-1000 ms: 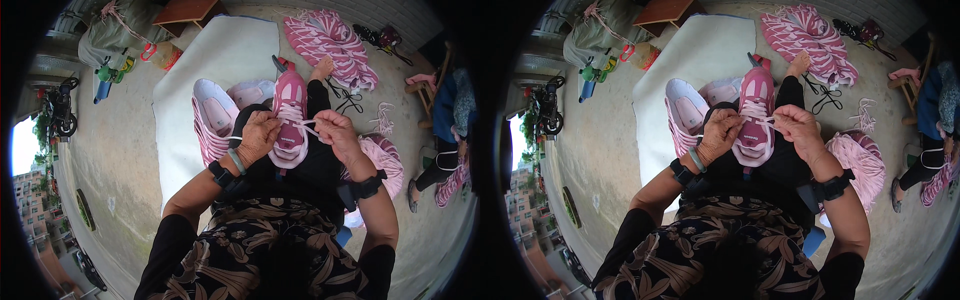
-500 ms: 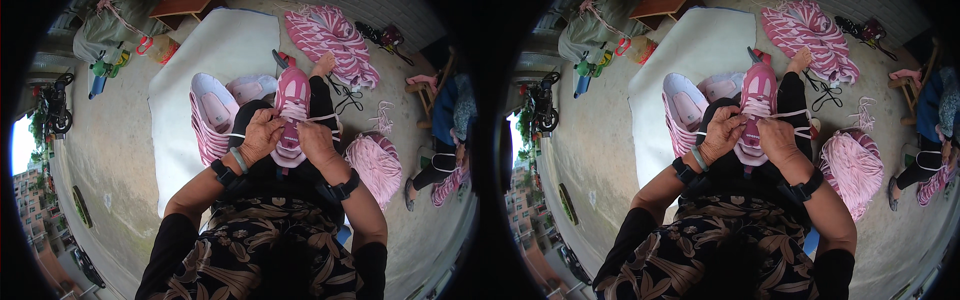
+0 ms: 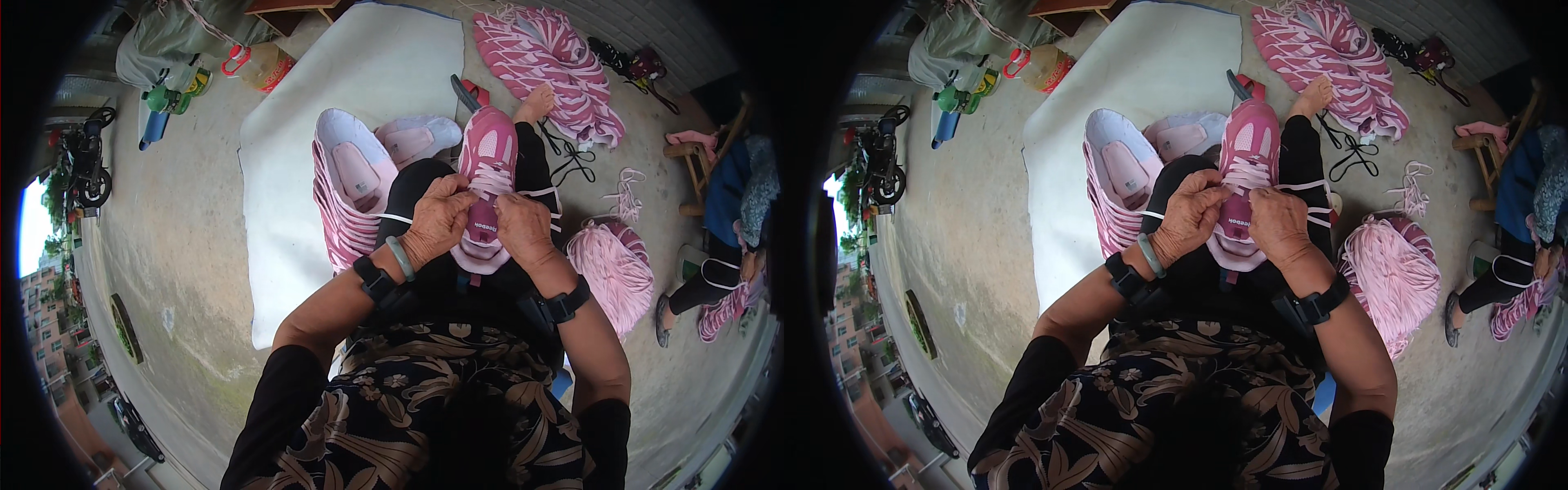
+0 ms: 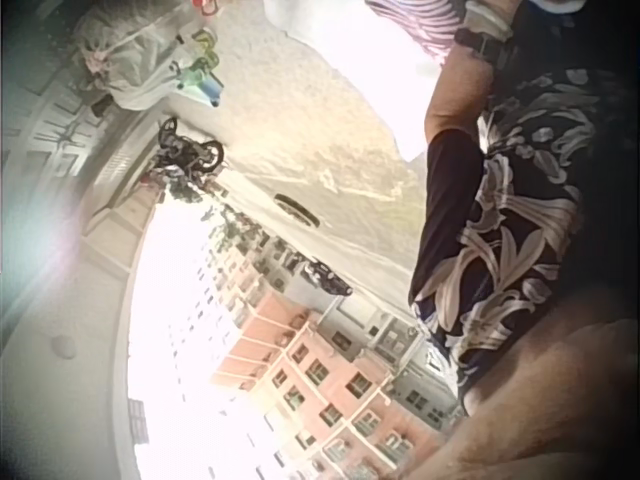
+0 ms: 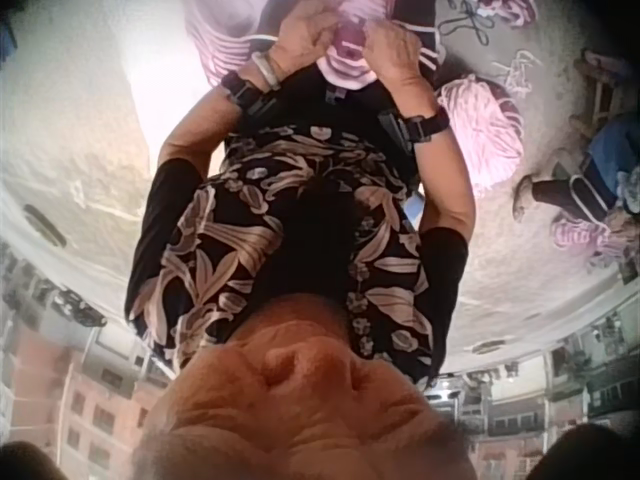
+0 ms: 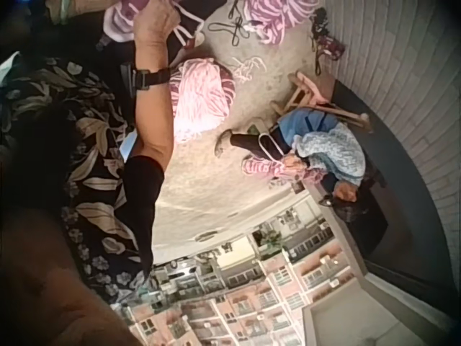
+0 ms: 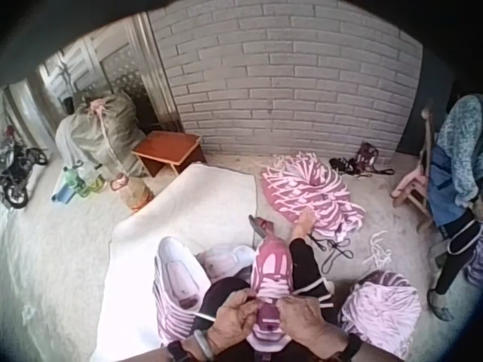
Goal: The person sits on the floor and laces a pink sneaker with a long pink shoelace. They thread the lace through the eyelets, pull it tight, and tie a knot at the top. The person handles the shoe and lace by hand throughout the process.
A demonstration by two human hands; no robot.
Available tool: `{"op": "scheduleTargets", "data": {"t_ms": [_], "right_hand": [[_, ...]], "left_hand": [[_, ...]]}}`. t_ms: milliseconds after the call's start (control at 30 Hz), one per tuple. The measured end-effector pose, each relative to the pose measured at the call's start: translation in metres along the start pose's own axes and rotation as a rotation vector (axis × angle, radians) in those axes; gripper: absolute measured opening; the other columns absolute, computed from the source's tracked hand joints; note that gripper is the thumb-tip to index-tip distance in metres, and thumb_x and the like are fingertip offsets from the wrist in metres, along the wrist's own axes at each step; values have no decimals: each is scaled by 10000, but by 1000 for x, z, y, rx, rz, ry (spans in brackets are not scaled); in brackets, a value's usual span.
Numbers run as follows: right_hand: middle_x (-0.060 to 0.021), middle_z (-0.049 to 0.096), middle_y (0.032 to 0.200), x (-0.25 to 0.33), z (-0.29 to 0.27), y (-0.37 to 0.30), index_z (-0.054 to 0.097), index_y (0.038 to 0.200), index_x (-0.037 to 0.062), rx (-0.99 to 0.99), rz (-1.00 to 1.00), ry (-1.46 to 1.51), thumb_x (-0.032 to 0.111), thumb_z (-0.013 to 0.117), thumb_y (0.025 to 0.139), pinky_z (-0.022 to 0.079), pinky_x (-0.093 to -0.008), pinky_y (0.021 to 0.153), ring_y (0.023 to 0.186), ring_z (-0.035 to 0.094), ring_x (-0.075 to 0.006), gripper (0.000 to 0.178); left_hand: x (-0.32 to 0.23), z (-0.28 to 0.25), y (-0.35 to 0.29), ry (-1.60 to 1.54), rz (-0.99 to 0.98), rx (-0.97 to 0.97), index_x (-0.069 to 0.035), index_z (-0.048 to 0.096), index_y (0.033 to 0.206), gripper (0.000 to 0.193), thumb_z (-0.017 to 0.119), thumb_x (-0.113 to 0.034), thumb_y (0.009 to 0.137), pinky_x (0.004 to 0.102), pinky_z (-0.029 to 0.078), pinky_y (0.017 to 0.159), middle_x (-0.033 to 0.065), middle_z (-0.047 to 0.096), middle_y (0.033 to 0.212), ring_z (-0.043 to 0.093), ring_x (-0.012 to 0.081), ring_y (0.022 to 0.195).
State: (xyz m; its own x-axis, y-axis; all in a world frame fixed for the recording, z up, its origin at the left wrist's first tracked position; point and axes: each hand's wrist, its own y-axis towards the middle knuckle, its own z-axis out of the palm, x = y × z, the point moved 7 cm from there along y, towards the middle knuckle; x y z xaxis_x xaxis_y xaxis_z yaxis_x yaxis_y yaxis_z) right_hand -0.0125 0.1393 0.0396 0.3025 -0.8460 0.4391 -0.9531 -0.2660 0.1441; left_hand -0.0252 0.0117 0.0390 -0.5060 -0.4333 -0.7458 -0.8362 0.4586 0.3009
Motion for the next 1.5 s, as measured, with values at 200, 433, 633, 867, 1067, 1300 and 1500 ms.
{"op": "scheduleTargets", "data": {"t_ms": [200, 433, 633, 867, 1067, 1300, 1500], "right_hand": [[-119, 579, 720, -5, 0, 4, 509, 755, 36, -66, 13, 230, 26, 570, 724, 459, -397, 608, 697, 581, -326, 69], [-159, 580, 749, -15, 5, -3, 418, 993, 69, -62, 113, 195, 10, 510, 747, 450, -436, 635, 716, 577, -372, 269], [-156, 592, 769, -17, 20, 6, 423, 971, 80, -82, 231, 248, 6, 495, 738, 448, -457, 650, 753, 589, -364, 255], [-166, 586, 810, -35, 38, 8, 414, 962, 82, -14, 295, 506, -2, 499, 755, 438, -455, 702, 796, 576, -381, 239], [-171, 587, 841, -35, 40, 13, 402, 955, 77, -40, 217, 466, -9, 501, 755, 437, -460, 701, 824, 572, -384, 239], [-172, 573, 815, -35, 44, 14, 407, 941, 55, 22, 283, 495, 1, 497, 759, 441, -426, 715, 817, 566, -384, 210], [-167, 596, 824, -33, 30, 8, 421, 942, 59, 11, 205, 640, 25, 483, 765, 440, -472, 680, 791, 578, -392, 192]], "left_hand": [[1, -1, 2, 21, 2, -63, -31, 619, 897, 279, 534, 21, 637, 374, 442, 756, 135, 524, 963, 516, 319, 869], [8, 8, -1, -73, -84, -22, -33, 612, 953, 266, 546, 65, 714, 297, 455, 768, 132, 501, 1029, 538, 270, 921], [12, 9, 1, -123, -106, 4, -36, 626, 966, 224, 618, 8, 746, 289, 460, 779, 120, 509, 1032, 543, 247, 946], [1, 9, 3, 56, -99, -86, -42, 633, 912, 210, 677, -39, 707, 299, 478, 750, 122, 536, 1006, 573, 261, 880], [6, 11, 13, 31, -133, -21, -50, 626, 869, 210, 694, -26, 672, 293, 477, 722, 109, 529, 954, 577, 249, 827], [11, 16, 17, 44, -137, 3, -36, 606, 800, 146, 674, 6, 677, 314, 464, 724, 110, 521, 971, 548, 255, 870], [0, 17, 23, 43, -66, -32, -27, 560, 800, 130, 621, 34, 702, 334, 445, 764, 132, 534, 1032, 531, 275, 905]]}}
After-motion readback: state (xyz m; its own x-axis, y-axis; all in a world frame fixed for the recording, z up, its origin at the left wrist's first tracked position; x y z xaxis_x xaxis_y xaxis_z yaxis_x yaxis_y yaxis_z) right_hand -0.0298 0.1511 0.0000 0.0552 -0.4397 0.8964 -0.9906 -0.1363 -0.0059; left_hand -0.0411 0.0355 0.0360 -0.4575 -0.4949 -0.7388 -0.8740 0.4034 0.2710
